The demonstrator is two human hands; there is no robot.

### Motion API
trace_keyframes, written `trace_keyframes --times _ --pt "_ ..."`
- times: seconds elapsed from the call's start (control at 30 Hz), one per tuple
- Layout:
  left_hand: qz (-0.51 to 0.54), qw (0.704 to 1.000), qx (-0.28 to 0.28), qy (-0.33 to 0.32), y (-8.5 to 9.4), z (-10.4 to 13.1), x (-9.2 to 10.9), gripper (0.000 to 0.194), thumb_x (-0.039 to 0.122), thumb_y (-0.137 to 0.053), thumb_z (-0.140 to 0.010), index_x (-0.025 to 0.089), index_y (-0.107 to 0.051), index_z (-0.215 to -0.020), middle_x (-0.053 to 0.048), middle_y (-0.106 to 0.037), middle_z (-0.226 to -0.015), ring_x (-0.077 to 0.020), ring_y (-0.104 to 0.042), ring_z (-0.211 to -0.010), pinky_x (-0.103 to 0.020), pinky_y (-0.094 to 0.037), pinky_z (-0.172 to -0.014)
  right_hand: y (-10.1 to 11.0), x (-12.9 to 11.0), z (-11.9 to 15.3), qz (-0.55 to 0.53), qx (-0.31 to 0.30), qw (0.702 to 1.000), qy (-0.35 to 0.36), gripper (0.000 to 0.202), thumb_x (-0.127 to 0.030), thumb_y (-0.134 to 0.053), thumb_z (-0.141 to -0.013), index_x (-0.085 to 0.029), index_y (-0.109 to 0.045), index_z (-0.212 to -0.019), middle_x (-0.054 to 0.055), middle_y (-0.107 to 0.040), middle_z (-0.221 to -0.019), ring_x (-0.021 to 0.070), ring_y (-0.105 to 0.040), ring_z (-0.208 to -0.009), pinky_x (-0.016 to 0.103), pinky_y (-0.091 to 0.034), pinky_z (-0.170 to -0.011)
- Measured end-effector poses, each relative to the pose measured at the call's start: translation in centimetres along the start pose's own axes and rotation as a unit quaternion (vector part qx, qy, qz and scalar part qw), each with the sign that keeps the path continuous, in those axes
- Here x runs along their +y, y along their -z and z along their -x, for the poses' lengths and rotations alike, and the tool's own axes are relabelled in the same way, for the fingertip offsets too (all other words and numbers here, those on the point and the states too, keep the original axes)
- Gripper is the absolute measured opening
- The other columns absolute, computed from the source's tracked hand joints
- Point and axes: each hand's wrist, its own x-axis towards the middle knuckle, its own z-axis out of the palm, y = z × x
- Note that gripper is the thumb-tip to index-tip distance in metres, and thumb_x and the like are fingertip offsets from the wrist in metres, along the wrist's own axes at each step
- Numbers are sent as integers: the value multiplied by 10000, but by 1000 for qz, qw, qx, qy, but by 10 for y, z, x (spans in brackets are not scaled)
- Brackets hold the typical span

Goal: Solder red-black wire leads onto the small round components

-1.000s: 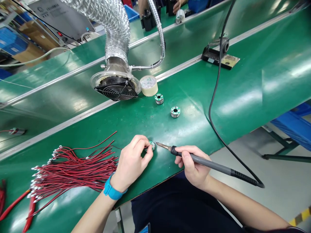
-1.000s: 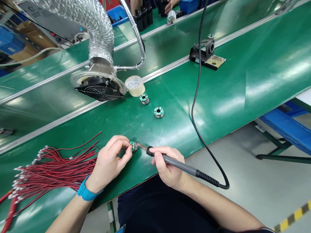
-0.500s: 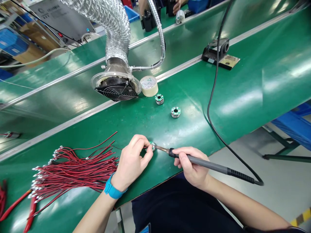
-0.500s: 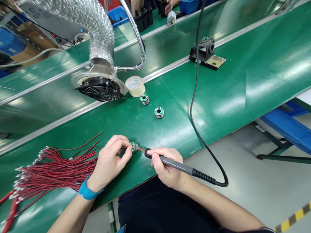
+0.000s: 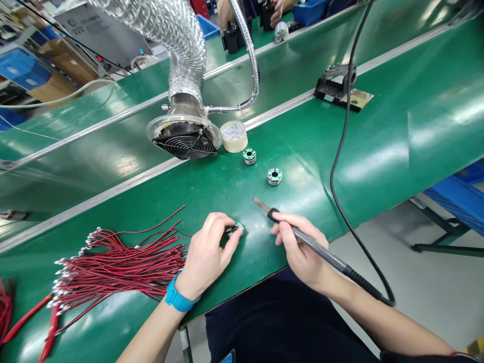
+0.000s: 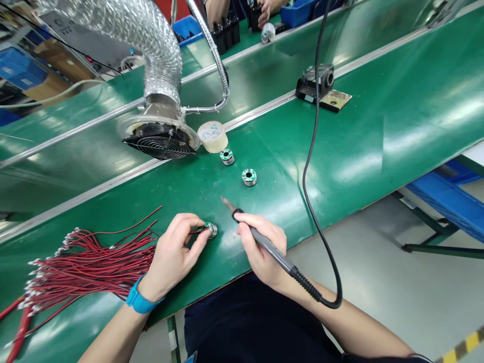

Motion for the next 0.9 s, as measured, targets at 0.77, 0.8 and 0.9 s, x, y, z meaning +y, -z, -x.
trace_keyframes --times 0.77,0.8,0.9 --pt "-324 913 -17 247 124 -132 -217 341 194 -549 -964 99 -668 -1269 -239 -662 -1317 -381 -565 -1282 -527 -386 -1083 -6 52 -84 223 -59 959 162 448 -302 -610 -1030 -232 -582 -1471 119 -650 -1249 261 -684 -1080 390 -553 -932" --pt "-312 919 -2 241 119 -123 -215 368 200 -545 -971 97 -644 -1310 -246 -625 -1378 -384 -533 -1326 -537 -368 -1108 -6 50 -83 219 -63 961 159 449 -302 -618 -1026 -237 -582 -1469 111 -655 -1237 261 -683 -1091 387 -553 -941" --pt "-267 944 16 196 108 -88 -196 347 283 -577 -995 145 -637 -1308 -192 -574 -1449 -333 -499 -1370 -473 -374 -1143 -9 42 -77 209 -85 963 148 459 -293 -641 -1014 -254 -578 -1467 93 -661 -1220 246 -688 -1098 362 -561 -942"
